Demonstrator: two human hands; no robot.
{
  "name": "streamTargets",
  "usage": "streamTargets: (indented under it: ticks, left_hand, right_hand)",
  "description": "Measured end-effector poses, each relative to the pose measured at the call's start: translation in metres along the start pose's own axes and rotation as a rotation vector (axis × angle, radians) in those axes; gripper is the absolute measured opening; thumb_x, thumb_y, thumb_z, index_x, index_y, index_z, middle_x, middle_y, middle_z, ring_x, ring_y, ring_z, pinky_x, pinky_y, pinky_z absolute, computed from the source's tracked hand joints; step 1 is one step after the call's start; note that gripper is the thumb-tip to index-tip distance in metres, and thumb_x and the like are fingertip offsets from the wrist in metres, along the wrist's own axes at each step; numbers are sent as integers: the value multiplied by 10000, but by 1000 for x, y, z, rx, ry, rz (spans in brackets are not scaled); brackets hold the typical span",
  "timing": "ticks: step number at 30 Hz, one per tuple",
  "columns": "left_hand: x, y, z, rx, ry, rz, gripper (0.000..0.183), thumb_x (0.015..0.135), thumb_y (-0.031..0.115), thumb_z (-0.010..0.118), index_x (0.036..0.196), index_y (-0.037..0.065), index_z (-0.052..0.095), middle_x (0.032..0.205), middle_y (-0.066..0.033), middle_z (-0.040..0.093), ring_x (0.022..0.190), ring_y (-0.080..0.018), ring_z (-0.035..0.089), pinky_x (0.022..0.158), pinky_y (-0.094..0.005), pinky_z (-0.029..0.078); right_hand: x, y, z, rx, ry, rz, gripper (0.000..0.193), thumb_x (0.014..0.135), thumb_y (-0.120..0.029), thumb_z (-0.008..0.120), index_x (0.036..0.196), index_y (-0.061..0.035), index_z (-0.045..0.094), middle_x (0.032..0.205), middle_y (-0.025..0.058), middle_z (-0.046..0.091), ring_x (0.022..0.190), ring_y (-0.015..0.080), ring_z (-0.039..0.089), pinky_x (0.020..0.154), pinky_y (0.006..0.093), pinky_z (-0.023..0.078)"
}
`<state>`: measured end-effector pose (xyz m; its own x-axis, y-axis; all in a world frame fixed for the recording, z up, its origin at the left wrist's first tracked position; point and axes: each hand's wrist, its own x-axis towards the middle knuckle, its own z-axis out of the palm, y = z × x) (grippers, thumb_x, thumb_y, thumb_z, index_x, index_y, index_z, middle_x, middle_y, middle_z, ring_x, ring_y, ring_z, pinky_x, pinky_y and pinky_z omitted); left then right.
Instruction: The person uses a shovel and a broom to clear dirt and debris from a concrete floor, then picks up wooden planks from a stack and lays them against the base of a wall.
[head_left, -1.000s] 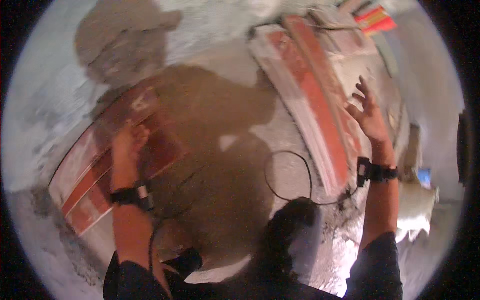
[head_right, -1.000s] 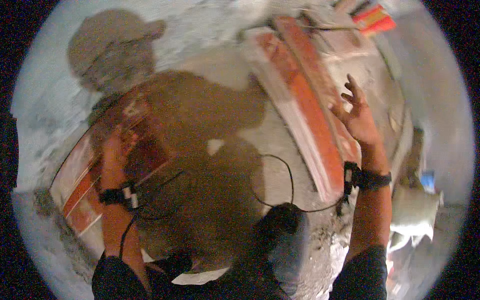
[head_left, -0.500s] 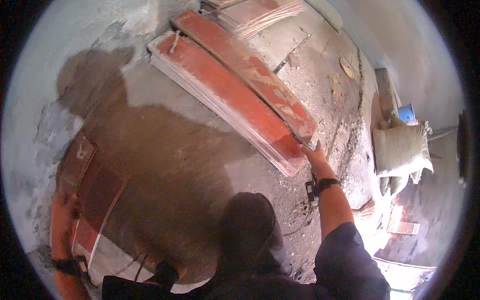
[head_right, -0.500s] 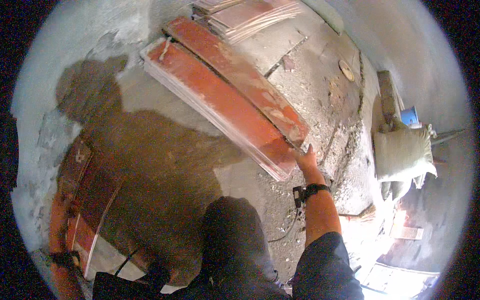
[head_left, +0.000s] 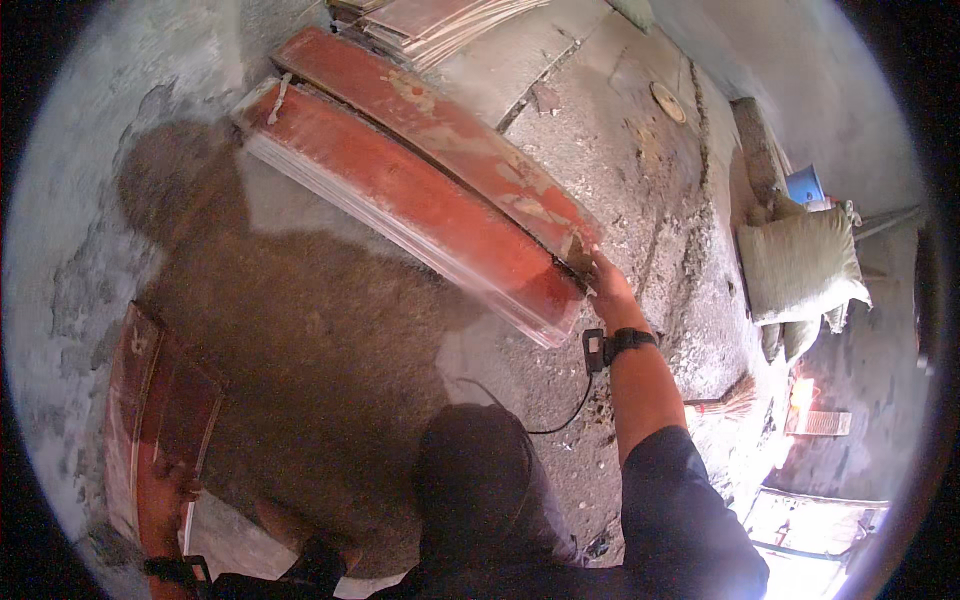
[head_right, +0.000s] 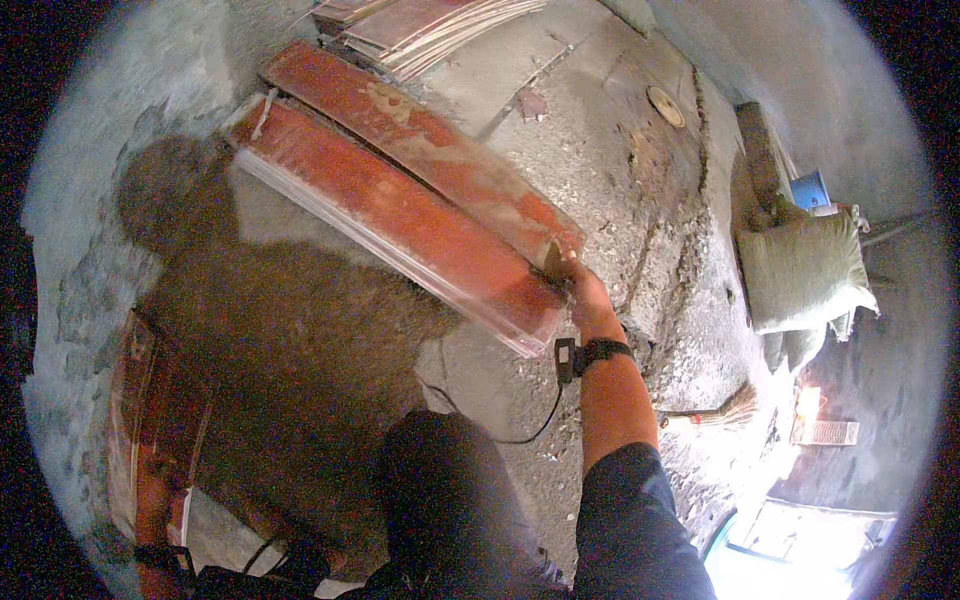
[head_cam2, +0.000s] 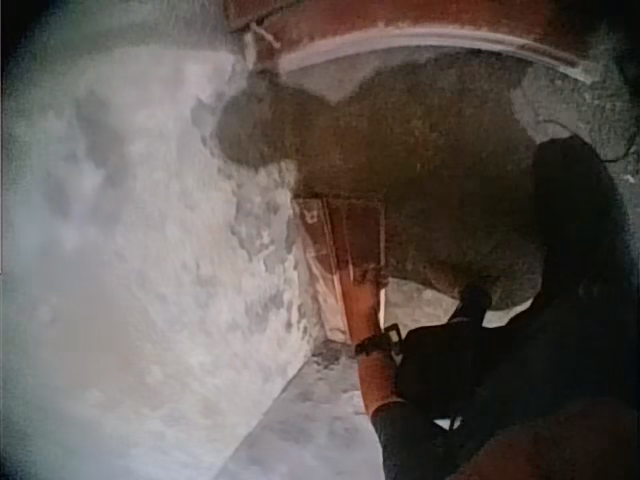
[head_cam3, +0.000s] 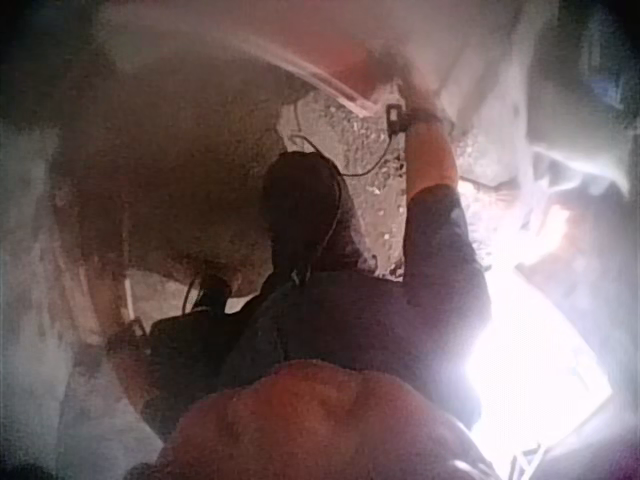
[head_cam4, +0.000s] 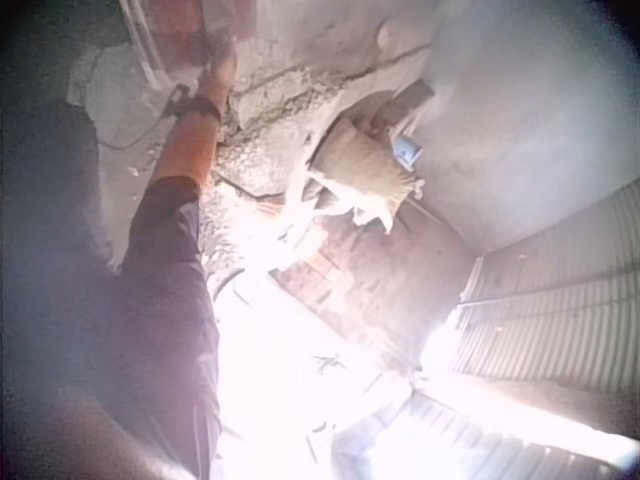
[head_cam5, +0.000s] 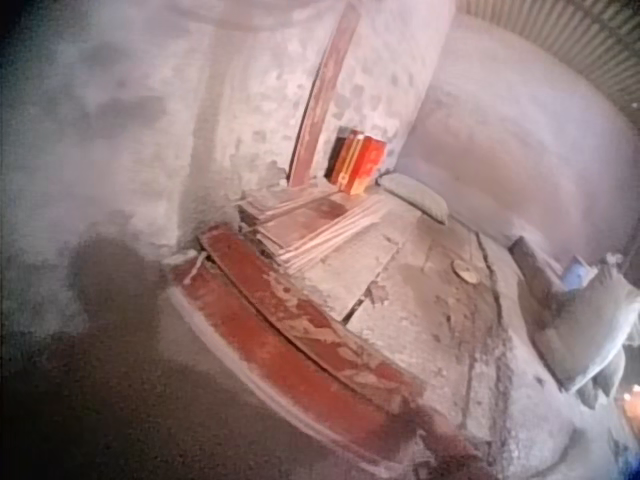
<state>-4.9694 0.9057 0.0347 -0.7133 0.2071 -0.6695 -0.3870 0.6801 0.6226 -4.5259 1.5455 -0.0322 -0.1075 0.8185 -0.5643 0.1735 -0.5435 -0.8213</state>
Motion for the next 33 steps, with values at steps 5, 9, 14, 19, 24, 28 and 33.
streamTargets:
  ticks: [5, 9, 14, 19, 24, 28, 33]
  left_hand:
    - [2, -8, -3, -13, -30, -42, 165, 928, 116, 628, 1066, 51, 566, 843, -66, 610, 666, -168, 618, 515, -290, 492]
    - [-5, -7, -2, 20, -58, -37, 184, 948, 151, 623, 1085, 41, 568, 855, -70, 617, 682, -175, 633, 533, -296, 510]
    - [-16, -4, 0, 93, -37, 49, 211, 964, 172, 609, 1123, 35, 581, 874, -79, 627, 699, -189, 651, 552, -311, 525]
    - [-13, -10, -6, 81, -64, 15, 223, 960, 168, 606, 1141, 41, 578, 889, -82, 646, 705, -185, 661, 564, -311, 527]
    - [-12, -18, -10, 64, -84, 37, 214, 948, 162, 616, 1119, 40, 578, 877, -76, 664, 686, -172, 657, 564, -300, 515]
    - [-11, -28, -14, 62, -80, 21, 230, 934, 156, 626, 1118, 28, 572, 885, -79, 663, 688, -166, 654, 566, -299, 512]
    - [-8, -38, -22, 193, -74, -88, 287, 911, 137, 640, 1156, 21, 545, 927, -94, 657, 711, -175, 659, 575, -315, 514]
  right_hand:
    - [23, -4, 3, 161, -56, 18, 450, 999, -321, 558, 1237, 61, 582, 1199, 144, 642, 1056, 310, 633, 958, 444, 497]
    - [45, -3, -3, 165, -116, -23, 408, 998, -276, 533, 1256, 39, 563, 1175, 144, 650, 1055, 296, 644, 954, 431, 528]
    - [51, -6, 2, 356, -186, -26, 357, 976, -225, 573, 1215, 39, 609, 1170, 142, 667, 1042, 317, 658, 922, 461, 534]
    - [59, -2, -6, 275, -210, -14, 313, 980, -186, 557, 1215, 13, 616, 1204, 111, 663, 1095, 272, 646, 972, 402, 518]
    - [80, 4, -15, -787, -28, -245, 808, 780, -383, 774, 1393, 15, 430, 1319, 139, 574, 1262, 287, 541, 1072, 423, 443]
    - [72, -10, -10, -1454, 114, -479, 1423, 452, -484, 962, 1546, -41, 167, 1524, 217, 329, 1396, 375, 378, 1119, 454, 392]
    - [55, -29, -6, -1573, 32, -556, 1477, 418, -468, 967, 1567, -79, 124, 1547, 225, 282, 1408, 409, 347, 1132, 457, 381]
